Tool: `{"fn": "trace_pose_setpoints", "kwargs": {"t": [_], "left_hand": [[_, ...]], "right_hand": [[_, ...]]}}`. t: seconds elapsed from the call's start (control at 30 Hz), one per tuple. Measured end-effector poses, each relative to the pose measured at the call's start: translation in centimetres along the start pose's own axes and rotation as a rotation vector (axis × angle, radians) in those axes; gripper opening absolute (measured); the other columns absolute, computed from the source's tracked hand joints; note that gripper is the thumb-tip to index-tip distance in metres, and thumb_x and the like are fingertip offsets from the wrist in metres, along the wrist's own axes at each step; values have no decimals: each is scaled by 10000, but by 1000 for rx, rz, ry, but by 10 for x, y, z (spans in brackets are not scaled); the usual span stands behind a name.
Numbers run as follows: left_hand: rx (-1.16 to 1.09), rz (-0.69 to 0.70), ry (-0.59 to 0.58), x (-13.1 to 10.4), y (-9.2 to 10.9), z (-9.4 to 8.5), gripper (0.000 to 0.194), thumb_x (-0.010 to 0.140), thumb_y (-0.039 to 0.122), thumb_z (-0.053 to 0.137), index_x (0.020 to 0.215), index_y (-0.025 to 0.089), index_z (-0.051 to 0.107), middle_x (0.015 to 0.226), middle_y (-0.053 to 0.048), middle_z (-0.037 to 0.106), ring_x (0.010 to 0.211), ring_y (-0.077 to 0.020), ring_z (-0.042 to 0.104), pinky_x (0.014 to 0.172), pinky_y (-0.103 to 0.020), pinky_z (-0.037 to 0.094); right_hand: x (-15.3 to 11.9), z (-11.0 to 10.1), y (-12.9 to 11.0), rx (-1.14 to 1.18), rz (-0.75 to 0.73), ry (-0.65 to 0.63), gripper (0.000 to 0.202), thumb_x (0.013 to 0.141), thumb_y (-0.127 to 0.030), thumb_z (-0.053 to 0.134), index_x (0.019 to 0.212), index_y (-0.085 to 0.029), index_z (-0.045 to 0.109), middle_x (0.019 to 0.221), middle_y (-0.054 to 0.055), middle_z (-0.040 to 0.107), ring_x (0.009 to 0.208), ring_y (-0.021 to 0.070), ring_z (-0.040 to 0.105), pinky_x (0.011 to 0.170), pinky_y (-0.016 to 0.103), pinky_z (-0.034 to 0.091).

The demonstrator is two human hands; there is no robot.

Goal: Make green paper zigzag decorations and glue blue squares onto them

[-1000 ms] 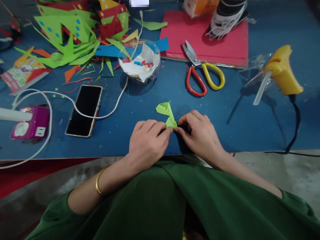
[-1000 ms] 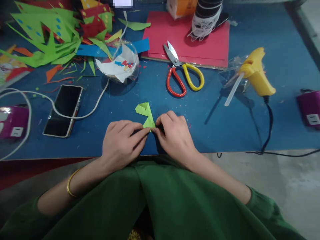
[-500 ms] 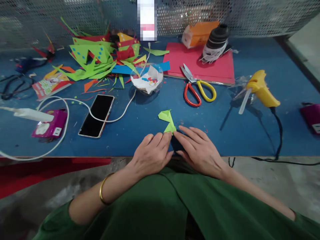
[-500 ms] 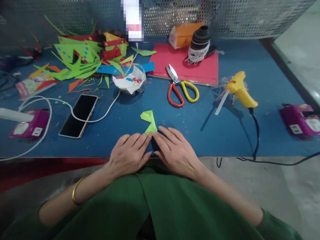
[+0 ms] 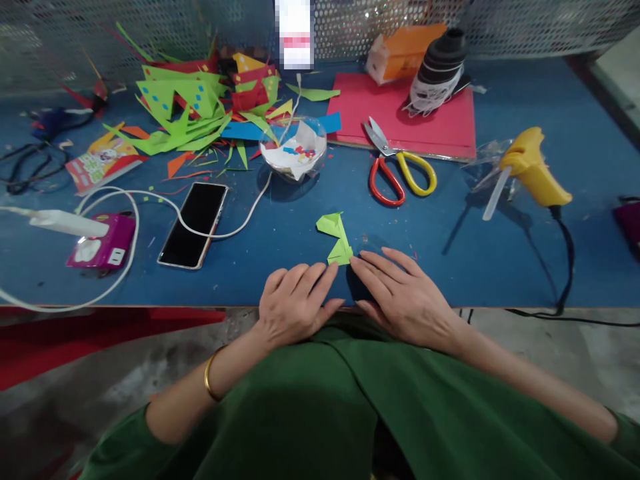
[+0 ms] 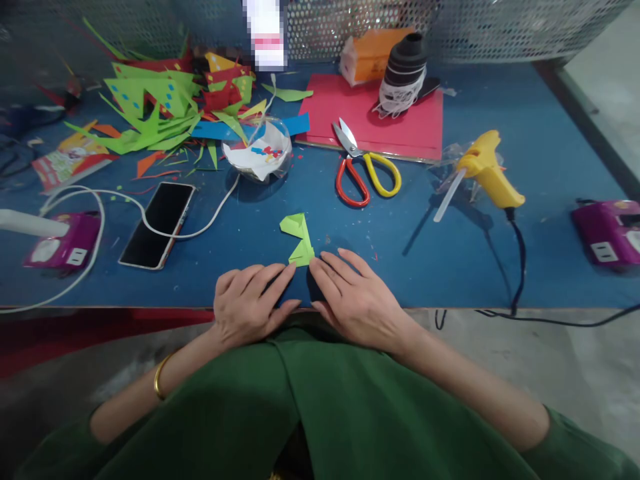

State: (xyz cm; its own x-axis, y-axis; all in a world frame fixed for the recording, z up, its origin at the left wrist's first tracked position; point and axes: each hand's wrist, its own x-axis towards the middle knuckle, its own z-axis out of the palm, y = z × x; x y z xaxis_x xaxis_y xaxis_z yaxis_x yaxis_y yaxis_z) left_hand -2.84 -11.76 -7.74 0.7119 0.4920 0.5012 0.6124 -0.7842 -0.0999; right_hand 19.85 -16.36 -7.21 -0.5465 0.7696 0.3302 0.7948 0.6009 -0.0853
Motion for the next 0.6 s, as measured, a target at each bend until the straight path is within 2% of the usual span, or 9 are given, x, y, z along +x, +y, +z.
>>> {"fn": "trace_pose_setpoints", "kwargs": {"t": [0.17,0.3,0.4,0.6], "left_hand": [[-25,44,-74,6,5,3,513,991,491,473,1287,118,665,1140,-95,748,999,-246,616,844,-402,370],[-39,43,-76,8,6,4,506,981,477,491,1270,103,670,1124,-93,750,1004,-248,608,839,-405,375],[-47,47,-75,7,5,4,495,981,461,492,1257,93,678,1128,-92,752,1005,-246,610,831,-406,380],[-24,51,19,4,4,7,490,967,467,496,1207,98,709,1086,-72,777,939,-241,628,817,-406,375]], "right_hand": [[2,-1,0,-2,-15,10,505,991,-334,479,1377,-14,545,1310,206,670,1254,322,599,1090,517,438],[2,-1,1,42,29,14,493,990,-328,481,1378,-29,545,1330,164,668,1299,311,560,1100,496,429],[4,0,-1,33,14,4,497,995,-340,474,1347,1,562,1321,175,671,1284,315,565,1095,486,429],[12,-2,-6,-20,-34,27,506,988,-334,467,1294,49,592,1249,221,696,1136,325,637,1037,501,471]]}}
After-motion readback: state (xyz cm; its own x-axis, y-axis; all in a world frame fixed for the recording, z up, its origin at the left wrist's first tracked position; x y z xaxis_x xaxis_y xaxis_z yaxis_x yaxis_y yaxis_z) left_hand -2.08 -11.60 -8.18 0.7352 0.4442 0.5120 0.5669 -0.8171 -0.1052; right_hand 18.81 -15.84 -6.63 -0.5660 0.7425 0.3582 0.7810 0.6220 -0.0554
